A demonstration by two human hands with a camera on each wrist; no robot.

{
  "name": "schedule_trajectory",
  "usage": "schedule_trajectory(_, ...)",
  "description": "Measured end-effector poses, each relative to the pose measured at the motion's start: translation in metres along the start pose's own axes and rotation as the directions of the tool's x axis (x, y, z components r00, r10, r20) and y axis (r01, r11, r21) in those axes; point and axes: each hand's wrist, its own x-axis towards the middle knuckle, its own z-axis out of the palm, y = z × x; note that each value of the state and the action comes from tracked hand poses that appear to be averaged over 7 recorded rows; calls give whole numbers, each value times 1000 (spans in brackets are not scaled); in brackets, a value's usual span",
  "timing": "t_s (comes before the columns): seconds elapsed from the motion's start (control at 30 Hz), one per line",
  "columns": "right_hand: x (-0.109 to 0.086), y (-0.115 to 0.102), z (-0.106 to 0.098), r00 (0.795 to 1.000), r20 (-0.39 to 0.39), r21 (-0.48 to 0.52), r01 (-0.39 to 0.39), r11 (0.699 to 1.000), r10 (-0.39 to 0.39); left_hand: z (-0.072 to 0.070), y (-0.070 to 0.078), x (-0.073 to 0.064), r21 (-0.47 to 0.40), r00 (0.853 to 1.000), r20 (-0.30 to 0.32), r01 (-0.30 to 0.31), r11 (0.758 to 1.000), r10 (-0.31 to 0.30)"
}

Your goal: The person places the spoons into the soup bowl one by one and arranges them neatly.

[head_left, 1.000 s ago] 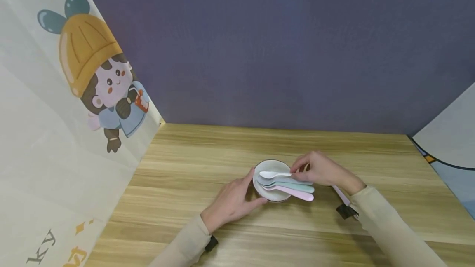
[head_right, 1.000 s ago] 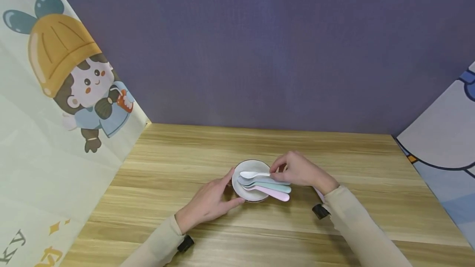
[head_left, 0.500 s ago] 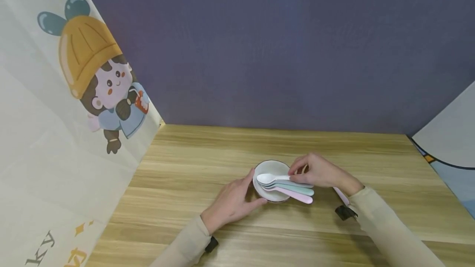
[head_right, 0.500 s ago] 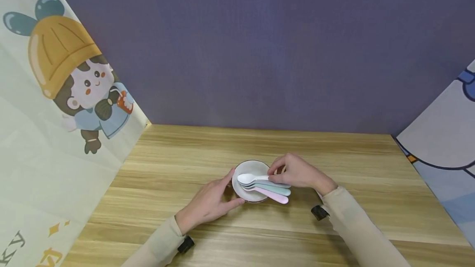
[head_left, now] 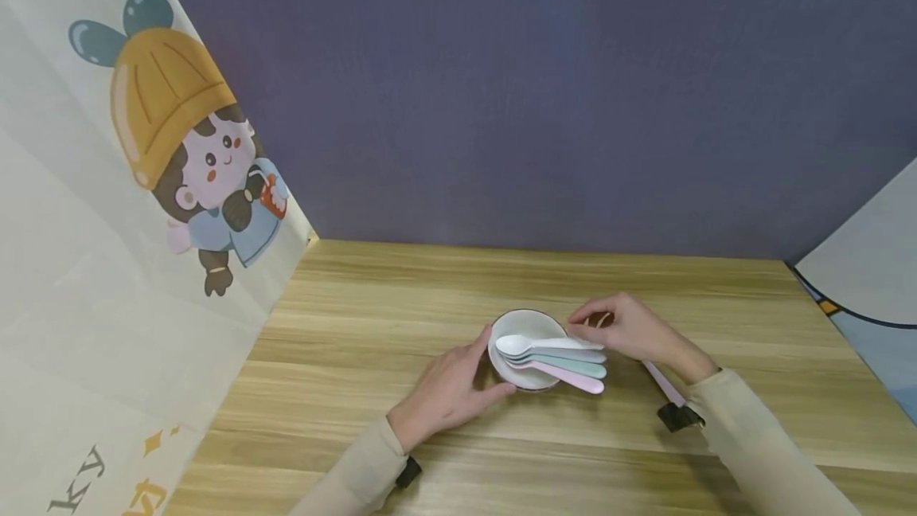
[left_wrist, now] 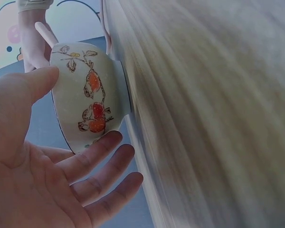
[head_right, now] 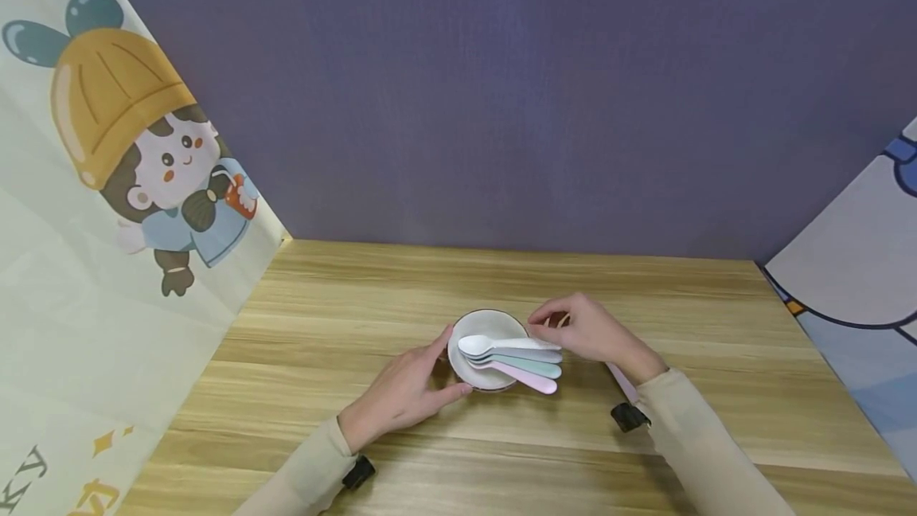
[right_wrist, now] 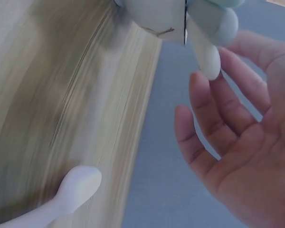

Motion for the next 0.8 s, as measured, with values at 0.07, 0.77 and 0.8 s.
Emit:
schedule_trajectory(0.07,-3,2,-1,999,-34,-5,-13,1000,13,0,0,0,-3,1000,3,-1,1000,1)
schedule_trajectory(0.77,-32,21,-7,982,-155,12,-105,994,106,-1,-2,-1,-7,1000,-10,-19,1000,19)
schedule_trajectory(0.8,-33,22,-7,982,-155,10,-103,995,104,-1,-2,-1,-5,1000,-9,-19,1000,19)
